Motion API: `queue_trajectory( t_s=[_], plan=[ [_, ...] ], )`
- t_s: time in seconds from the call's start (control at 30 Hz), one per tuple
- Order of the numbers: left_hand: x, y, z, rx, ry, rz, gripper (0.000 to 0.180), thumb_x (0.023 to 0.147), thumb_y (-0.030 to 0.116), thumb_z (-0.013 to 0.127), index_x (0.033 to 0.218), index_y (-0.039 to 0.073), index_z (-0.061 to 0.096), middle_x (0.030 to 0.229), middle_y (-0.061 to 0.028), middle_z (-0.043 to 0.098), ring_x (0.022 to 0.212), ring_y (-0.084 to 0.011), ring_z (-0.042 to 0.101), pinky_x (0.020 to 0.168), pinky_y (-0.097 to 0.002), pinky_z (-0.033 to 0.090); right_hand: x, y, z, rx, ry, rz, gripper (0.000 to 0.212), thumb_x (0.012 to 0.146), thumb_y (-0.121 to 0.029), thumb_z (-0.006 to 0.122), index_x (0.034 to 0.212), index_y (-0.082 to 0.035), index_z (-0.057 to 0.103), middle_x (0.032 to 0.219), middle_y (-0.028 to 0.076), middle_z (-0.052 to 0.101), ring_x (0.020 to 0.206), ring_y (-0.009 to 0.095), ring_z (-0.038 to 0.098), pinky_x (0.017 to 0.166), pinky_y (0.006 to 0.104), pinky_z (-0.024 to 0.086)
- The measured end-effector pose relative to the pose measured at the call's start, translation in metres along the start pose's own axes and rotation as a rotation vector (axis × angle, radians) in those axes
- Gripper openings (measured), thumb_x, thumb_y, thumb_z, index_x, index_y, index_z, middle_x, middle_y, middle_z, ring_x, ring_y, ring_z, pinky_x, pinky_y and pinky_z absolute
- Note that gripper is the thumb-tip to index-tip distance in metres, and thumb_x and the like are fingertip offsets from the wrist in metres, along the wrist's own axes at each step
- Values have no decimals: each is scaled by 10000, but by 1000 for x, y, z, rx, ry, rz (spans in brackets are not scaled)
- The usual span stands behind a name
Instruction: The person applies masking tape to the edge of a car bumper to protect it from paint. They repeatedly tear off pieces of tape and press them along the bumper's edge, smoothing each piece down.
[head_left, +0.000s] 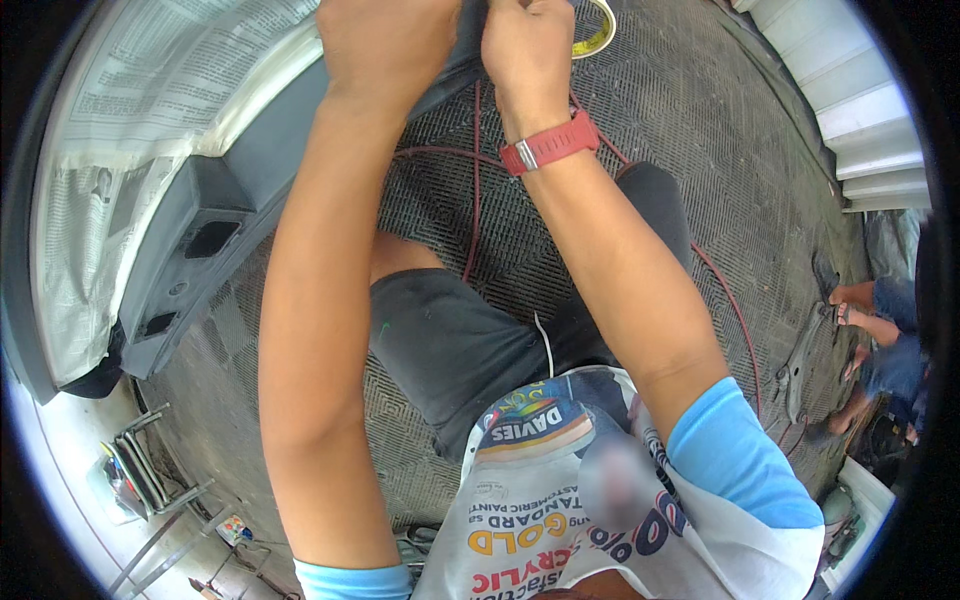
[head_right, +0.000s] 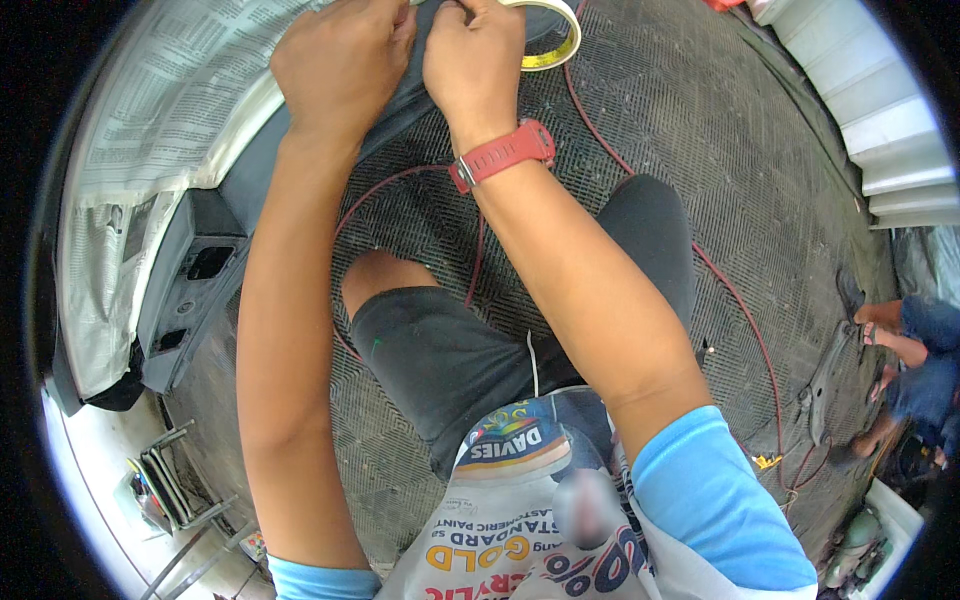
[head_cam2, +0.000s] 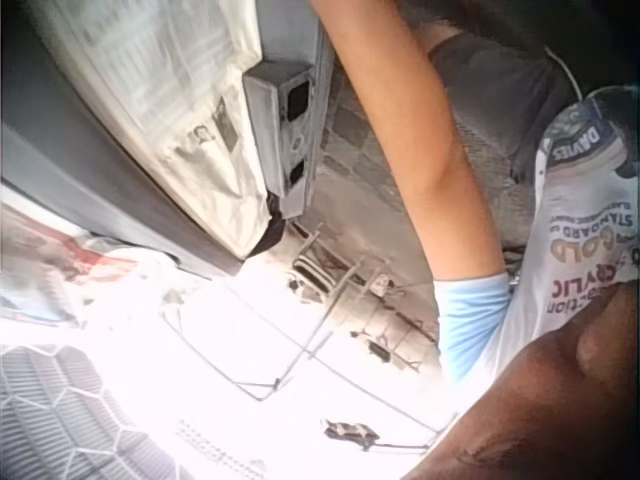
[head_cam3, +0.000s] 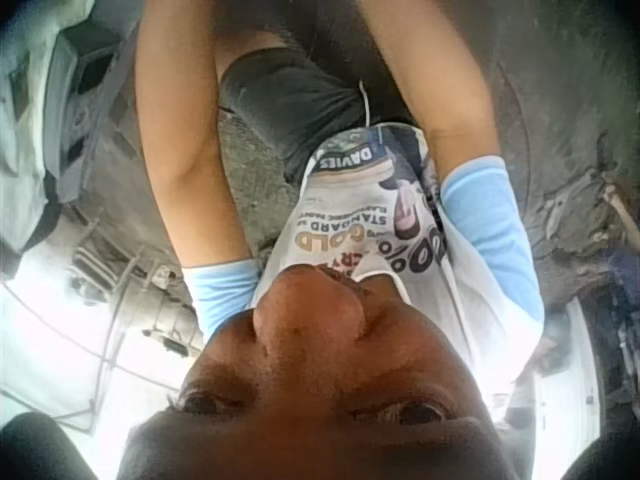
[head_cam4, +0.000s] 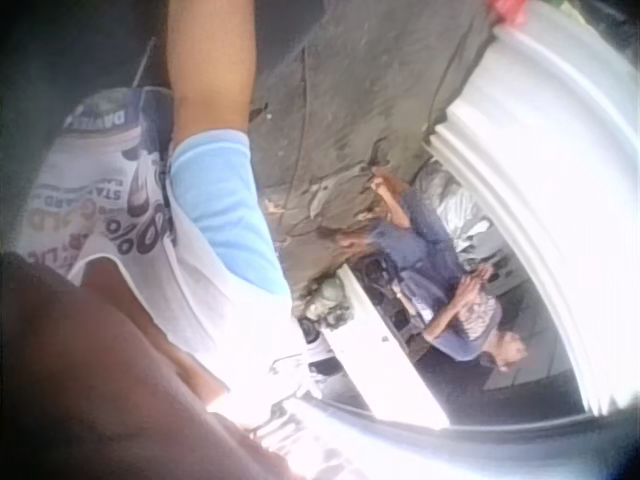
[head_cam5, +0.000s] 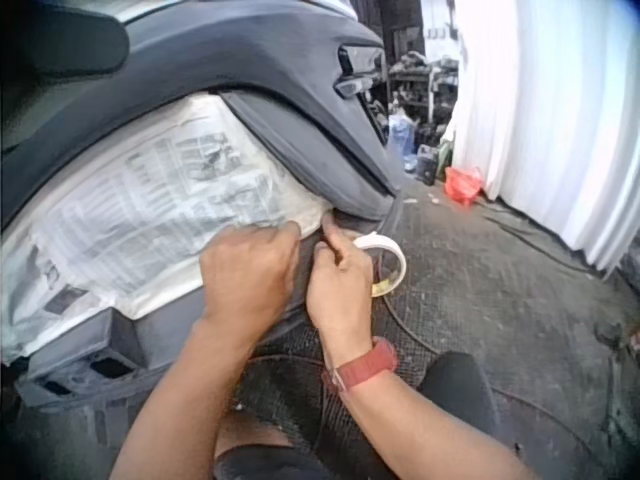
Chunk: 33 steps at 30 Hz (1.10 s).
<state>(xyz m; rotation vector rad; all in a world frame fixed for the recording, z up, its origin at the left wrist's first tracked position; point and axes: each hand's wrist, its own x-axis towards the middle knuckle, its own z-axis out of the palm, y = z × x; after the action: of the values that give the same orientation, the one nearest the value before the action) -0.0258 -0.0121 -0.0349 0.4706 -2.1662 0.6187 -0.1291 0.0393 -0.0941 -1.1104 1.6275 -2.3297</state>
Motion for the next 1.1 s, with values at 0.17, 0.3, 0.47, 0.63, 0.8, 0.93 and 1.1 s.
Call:
queue_trajectory(
  t_s=[0.17,0.3,0.47,0.63,0.8,0.93,1.1],
  plan=[
    [5,6,-3,10,16,-10,180,880,188,737,762,115,623,665,-103,675,630,-339,672,608,-477,519,9,7,-10,174,37,126,406,1021,-29,544,1387,92,674,1326,209,733,1244,253,666,1108,322,464],
    [4,5,-4,7,5,0,184,872,185,755,764,116,623,668,-102,675,634,-342,670,613,-477,516,27,22,-7,312,35,361,377,986,-43,575,1325,48,712,1199,120,733,1069,227,639,986,290,469],
    [3,5,-4,3,-6,-1,155,869,154,756,784,108,634,697,-108,686,664,-328,678,632,-464,521,59,9,-32,578,-177,687,282,940,-51,592,1178,-19,742,1084,75,703,934,213,548,850,309,417],
    [-8,-1,-6,148,-42,3,222,870,363,835,811,212,684,686,18,712,634,-244,704,544,-394,505,65,25,-26,745,-187,721,249,923,-34,590,1135,-20,719,1156,77,703,974,208,555,886,336,414],
    [-13,-7,-9,146,-48,17,236,898,397,822,836,219,682,656,5,694,627,-260,698,545,-410,503,59,25,-22,684,-128,672,200,919,-23,594,1086,-48,700,972,36,650,880,194,552,830,328,425],
    [-13,-8,-10,128,-43,-5,246,889,416,832,829,224,691,639,0,684,603,-251,691,535,-406,499,58,19,-35,856,-279,779,160,926,-32,591,1054,-50,685,907,23,639,801,165,560,755,294,452],
    [-18,-5,-15,111,-83,-148,255,878,426,852,818,224,709,619,17,674,561,-236,673,501,-399,465,26,-16,-21,919,-207,864,123,932,-21,624,1035,-47,685,879,12,642,753,151,571,688,277,464]
  ],
)
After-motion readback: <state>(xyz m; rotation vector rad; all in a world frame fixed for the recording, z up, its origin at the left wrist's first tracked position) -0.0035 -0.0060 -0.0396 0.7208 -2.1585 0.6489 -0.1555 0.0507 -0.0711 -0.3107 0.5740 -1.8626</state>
